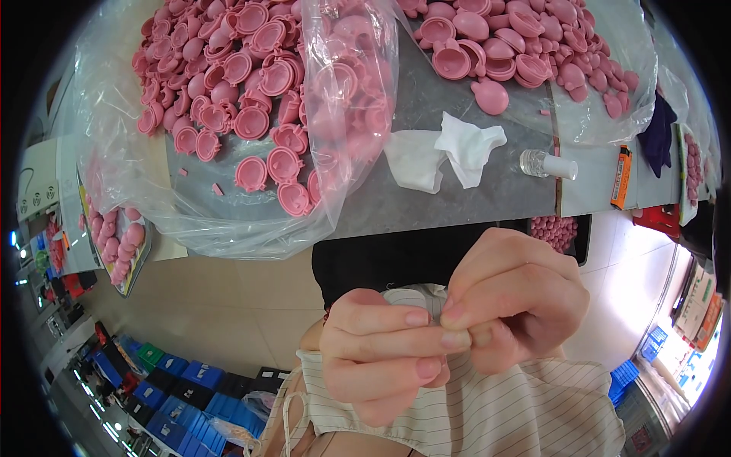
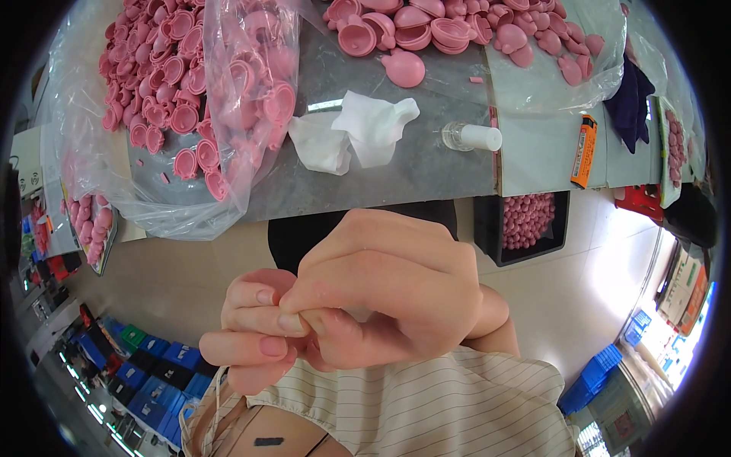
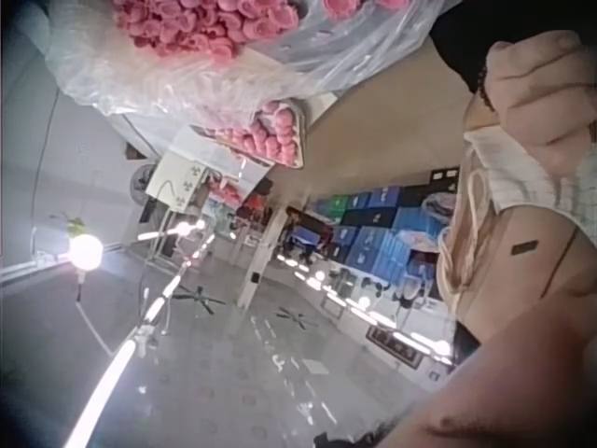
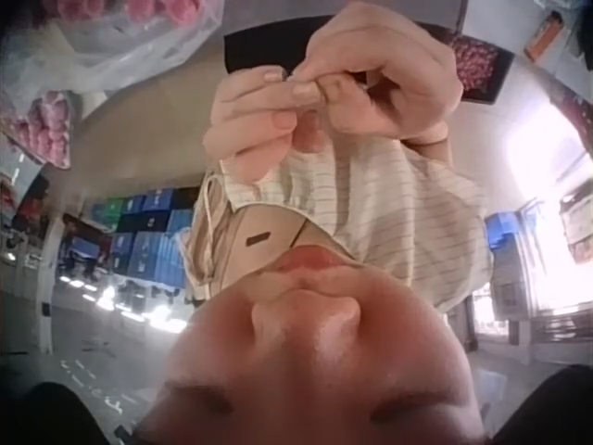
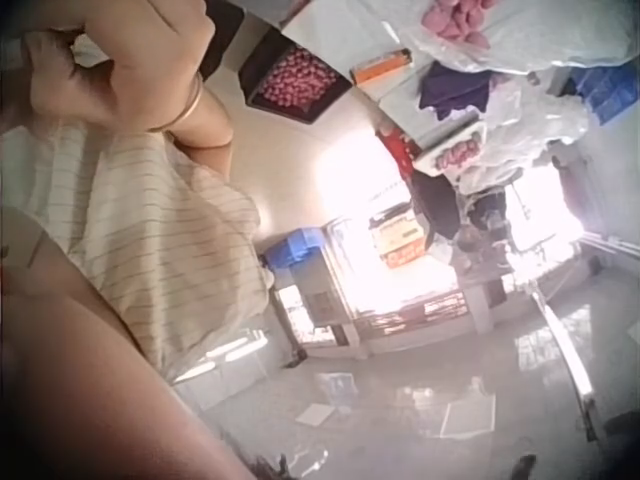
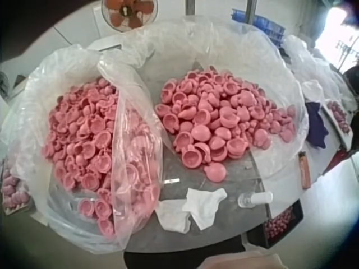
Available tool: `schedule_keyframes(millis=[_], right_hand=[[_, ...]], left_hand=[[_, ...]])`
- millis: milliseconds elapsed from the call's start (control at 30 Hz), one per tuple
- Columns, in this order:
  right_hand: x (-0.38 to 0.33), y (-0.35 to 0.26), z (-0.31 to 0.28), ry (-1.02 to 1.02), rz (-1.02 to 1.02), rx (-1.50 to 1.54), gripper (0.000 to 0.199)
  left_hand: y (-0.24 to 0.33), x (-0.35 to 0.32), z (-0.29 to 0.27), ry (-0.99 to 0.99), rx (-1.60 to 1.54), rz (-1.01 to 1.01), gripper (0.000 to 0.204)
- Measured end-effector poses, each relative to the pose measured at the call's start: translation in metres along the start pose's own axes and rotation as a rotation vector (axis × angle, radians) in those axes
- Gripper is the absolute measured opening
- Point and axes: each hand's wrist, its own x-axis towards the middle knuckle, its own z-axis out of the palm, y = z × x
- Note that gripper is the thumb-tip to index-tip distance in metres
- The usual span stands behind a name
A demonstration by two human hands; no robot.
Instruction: Sorting and applying liquid preparation to pink plastic toy components at a factory workbench.
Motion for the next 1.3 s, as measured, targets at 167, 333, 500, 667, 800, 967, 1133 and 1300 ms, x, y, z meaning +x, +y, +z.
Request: schedule_keyframes(millis=[167,333,500,667,800,967,1133,1300], right_hand=[[-0.001,0.000,0.002,0.066,0.125,0.157,0.016],[0.000,0.005,0.004,0.030,0.031,0.099,0.007],[0.004,0.000,-0.001,-0.011,-0.001,0.018,0.006],[0.003,-0.001,-0.001,0.010,-0.076,-0.176,0.016],[0.003,-0.004,0.000,0.063,-0.111,-0.342,0.017],[0.009,-0.004,-0.002,-0.011,-0.160,-0.429,0.014],[0.003,0.000,-0.010,0.014,-0.219,-0.482,0.012],[0.002,-0.002,-0.007,0.037,-0.228,-0.418,0.012]], left_hand=[[-0.008,-0.005,0.007,0.112,-0.141,-0.016,0.020],[-0.007,-0.005,0.004,0.201,-0.359,-0.148,0.022],[-0.005,-0.004,0.002,0.215,-0.472,-0.229,0.023],[-0.004,-0.001,-0.005,0.136,-0.480,-0.270,0.023],[-0.004,0.005,-0.014,0.034,-0.509,-0.339,0.024],[0.001,0.011,-0.025,-0.045,-0.499,-0.418,0.024],[0.006,0.019,-0.026,-0.180,-0.492,-0.476,0.023],[0.002,0.024,-0.036,-0.500,-0.301,-0.276,0.025]])
